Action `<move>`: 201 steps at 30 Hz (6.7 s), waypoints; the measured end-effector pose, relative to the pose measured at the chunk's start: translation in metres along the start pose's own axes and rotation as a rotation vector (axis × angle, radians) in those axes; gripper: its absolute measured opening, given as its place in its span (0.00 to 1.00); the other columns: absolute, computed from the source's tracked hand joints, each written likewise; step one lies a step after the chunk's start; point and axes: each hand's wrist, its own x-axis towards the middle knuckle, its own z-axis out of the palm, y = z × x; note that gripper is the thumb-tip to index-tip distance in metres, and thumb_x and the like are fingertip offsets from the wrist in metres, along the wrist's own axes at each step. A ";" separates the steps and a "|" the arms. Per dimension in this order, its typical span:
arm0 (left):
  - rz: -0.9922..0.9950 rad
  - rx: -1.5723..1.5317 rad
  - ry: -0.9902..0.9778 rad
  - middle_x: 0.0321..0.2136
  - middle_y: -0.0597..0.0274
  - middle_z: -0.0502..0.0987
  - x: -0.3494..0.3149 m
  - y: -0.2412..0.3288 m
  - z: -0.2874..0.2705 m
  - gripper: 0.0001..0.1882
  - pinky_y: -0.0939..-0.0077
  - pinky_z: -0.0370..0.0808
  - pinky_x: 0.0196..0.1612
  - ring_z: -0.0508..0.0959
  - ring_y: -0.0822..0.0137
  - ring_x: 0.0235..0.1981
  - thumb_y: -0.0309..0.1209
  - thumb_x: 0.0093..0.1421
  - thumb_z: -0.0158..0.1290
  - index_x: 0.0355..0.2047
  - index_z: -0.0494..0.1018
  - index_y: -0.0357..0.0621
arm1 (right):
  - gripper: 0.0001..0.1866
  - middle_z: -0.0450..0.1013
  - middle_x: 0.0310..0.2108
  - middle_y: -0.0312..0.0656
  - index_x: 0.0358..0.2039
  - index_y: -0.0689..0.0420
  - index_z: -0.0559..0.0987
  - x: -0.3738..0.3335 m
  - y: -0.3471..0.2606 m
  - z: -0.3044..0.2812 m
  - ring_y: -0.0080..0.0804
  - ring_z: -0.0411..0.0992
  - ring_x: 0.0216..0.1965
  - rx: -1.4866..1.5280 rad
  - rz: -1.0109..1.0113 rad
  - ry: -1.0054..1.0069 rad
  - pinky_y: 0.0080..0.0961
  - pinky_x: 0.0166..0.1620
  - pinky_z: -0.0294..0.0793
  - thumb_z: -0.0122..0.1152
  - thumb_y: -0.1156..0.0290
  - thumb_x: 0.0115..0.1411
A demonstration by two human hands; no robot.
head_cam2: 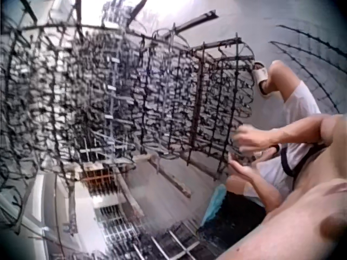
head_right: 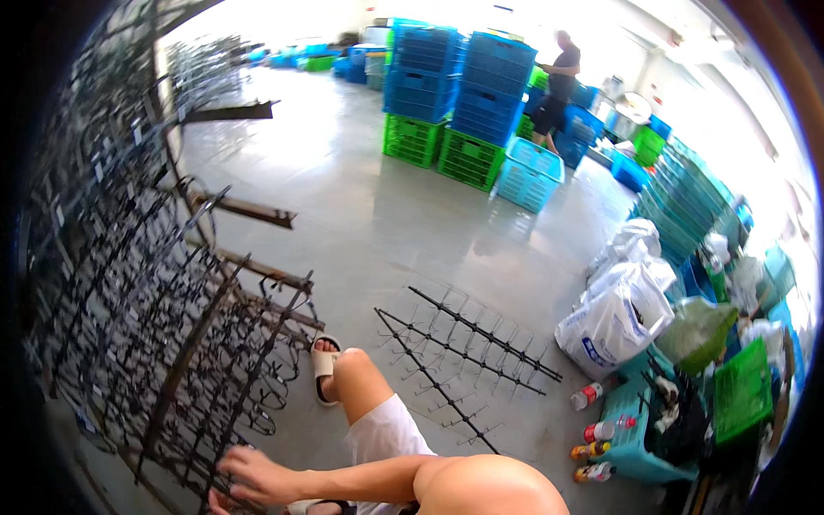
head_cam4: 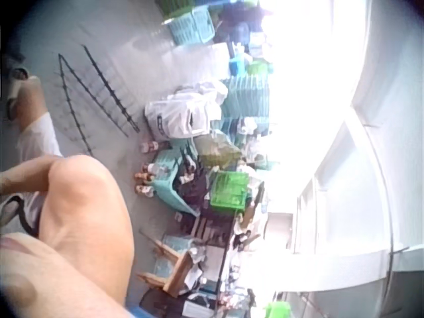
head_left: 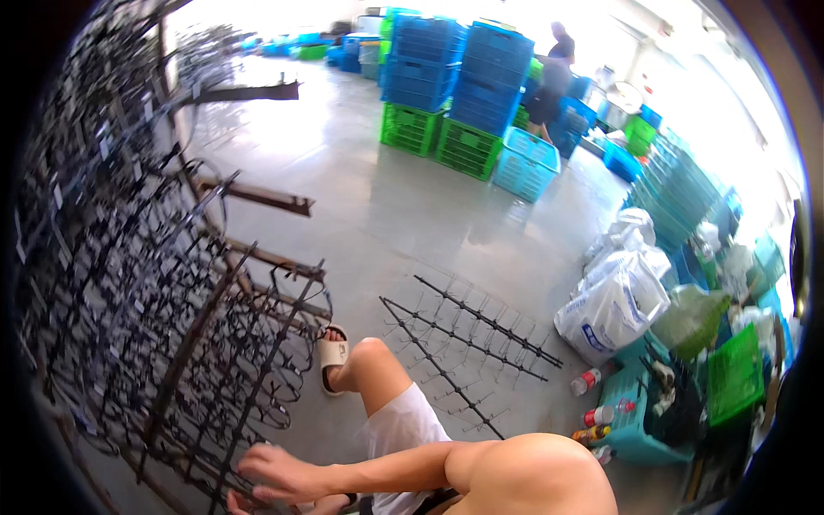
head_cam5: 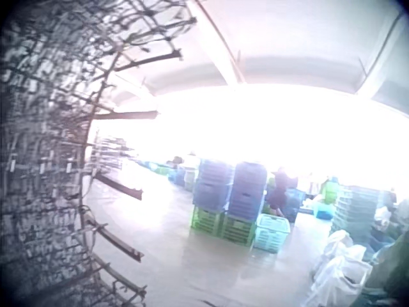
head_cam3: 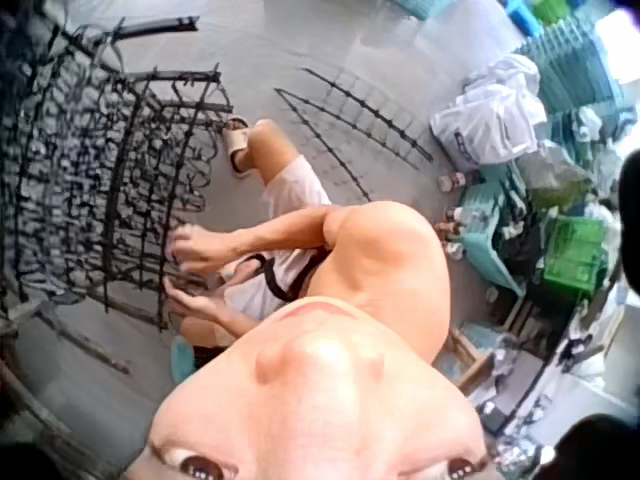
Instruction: The person repeatedly picks black wire loops from a blue basket and attaches them to a metal rack using pliers. The person works one at a time, cutting and securing each loop onto the rack structure.
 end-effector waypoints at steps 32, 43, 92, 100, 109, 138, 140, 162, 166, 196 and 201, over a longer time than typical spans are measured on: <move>0.401 0.751 0.065 0.34 0.58 0.77 0.034 -0.046 -0.109 0.13 0.68 0.71 0.41 0.74 0.58 0.37 0.25 0.50 0.59 0.39 0.76 0.42 | 0.16 0.64 0.23 0.28 0.32 0.57 0.72 0.063 0.039 0.073 0.11 0.57 0.21 0.676 0.919 0.044 0.11 0.22 0.56 0.46 0.57 0.67; 0.388 0.756 0.060 0.32 0.57 0.78 0.034 -0.049 -0.106 0.11 0.71 0.73 0.35 0.75 0.61 0.32 0.25 0.51 0.59 0.36 0.77 0.40 | 0.15 0.65 0.24 0.28 0.32 0.57 0.72 0.059 0.038 0.069 0.11 0.56 0.22 0.818 0.874 0.045 0.09 0.23 0.55 0.46 0.58 0.67; -0.341 -0.598 0.292 0.35 0.61 0.77 -0.048 -0.074 -0.370 0.26 0.68 0.72 0.43 0.75 0.66 0.38 0.47 0.61 0.48 0.51 0.71 0.39 | 0.17 0.70 0.34 0.66 0.36 0.66 0.63 -0.123 -0.058 0.302 0.67 0.68 0.40 0.126 0.540 -0.970 0.51 0.41 0.67 0.50 0.63 0.62; 0.105 -0.996 0.393 0.27 0.59 0.72 -0.032 -0.056 -0.341 0.08 0.59 0.70 0.47 0.73 0.62 0.30 0.29 0.57 0.48 0.34 0.69 0.39 | 0.14 0.74 0.30 0.55 0.35 0.65 0.71 -0.082 -0.067 0.253 0.47 0.75 0.31 0.369 0.503 -0.658 0.37 0.33 0.73 0.48 0.64 0.64; 0.219 -0.856 0.194 0.30 0.61 0.72 -0.065 -0.005 -0.294 0.30 0.68 0.67 0.38 0.73 0.65 0.27 0.30 0.48 0.53 0.54 0.66 0.39 | 0.19 0.68 0.35 0.37 0.54 0.63 0.65 -0.006 -0.080 0.099 0.21 0.65 0.35 1.264 1.050 -0.472 0.16 0.34 0.68 0.46 0.66 0.66; -0.112 0.192 0.050 0.28 0.57 0.77 0.028 -0.059 -0.114 0.08 0.79 0.70 0.32 0.73 0.73 0.27 0.24 0.60 0.48 0.39 0.69 0.34 | 0.16 0.72 0.25 0.35 0.46 0.65 0.72 0.078 0.008 0.144 0.12 0.60 0.16 0.470 0.731 0.026 0.11 0.18 0.59 0.49 0.66 0.65; -0.086 0.162 0.053 0.28 0.57 0.76 0.029 -0.059 -0.112 0.07 0.79 0.70 0.32 0.73 0.72 0.28 0.23 0.60 0.48 0.38 0.69 0.34 | 0.16 0.72 0.24 0.35 0.47 0.65 0.72 0.078 0.006 0.144 0.12 0.60 0.16 0.456 0.735 0.036 0.11 0.18 0.58 0.49 0.67 0.65; 0.082 0.233 0.169 0.28 0.62 0.72 0.041 -0.072 -0.114 0.15 0.80 0.72 0.28 0.74 0.73 0.24 0.21 0.57 0.54 0.44 0.66 0.40 | 0.16 0.68 0.32 0.34 0.52 0.64 0.67 0.001 0.011 0.129 0.16 0.64 0.32 0.555 0.521 -0.044 0.14 0.35 0.66 0.49 0.77 0.63; 0.075 0.167 0.194 0.30 0.63 0.72 0.037 -0.086 -0.121 0.15 0.80 0.72 0.28 0.73 0.73 0.26 0.22 0.57 0.55 0.44 0.65 0.41 | 0.21 0.69 0.35 0.34 0.56 0.64 0.64 -0.007 0.005 0.125 0.18 0.67 0.36 0.807 0.573 -0.072 0.17 0.41 0.70 0.50 0.80 0.62; -0.255 0.351 0.254 0.21 0.65 0.74 0.044 -0.016 -0.128 0.04 0.81 0.60 0.19 0.65 0.76 0.15 0.28 0.59 0.51 0.32 0.72 0.41 | 0.19 0.69 0.33 0.50 0.47 0.63 0.69 0.004 0.009 0.122 0.45 0.70 0.35 0.510 0.261 -0.118 0.33 0.39 0.70 0.57 0.79 0.53; -0.280 0.228 0.167 0.23 0.65 0.74 0.038 -0.023 -0.112 0.07 0.81 0.63 0.21 0.69 0.74 0.18 0.26 0.56 0.55 0.34 0.74 0.37 | 0.15 0.67 0.34 0.50 0.44 0.62 0.69 -0.002 0.002 0.111 0.48 0.69 0.36 0.433 0.196 -0.113 0.32 0.39 0.70 0.53 0.81 0.54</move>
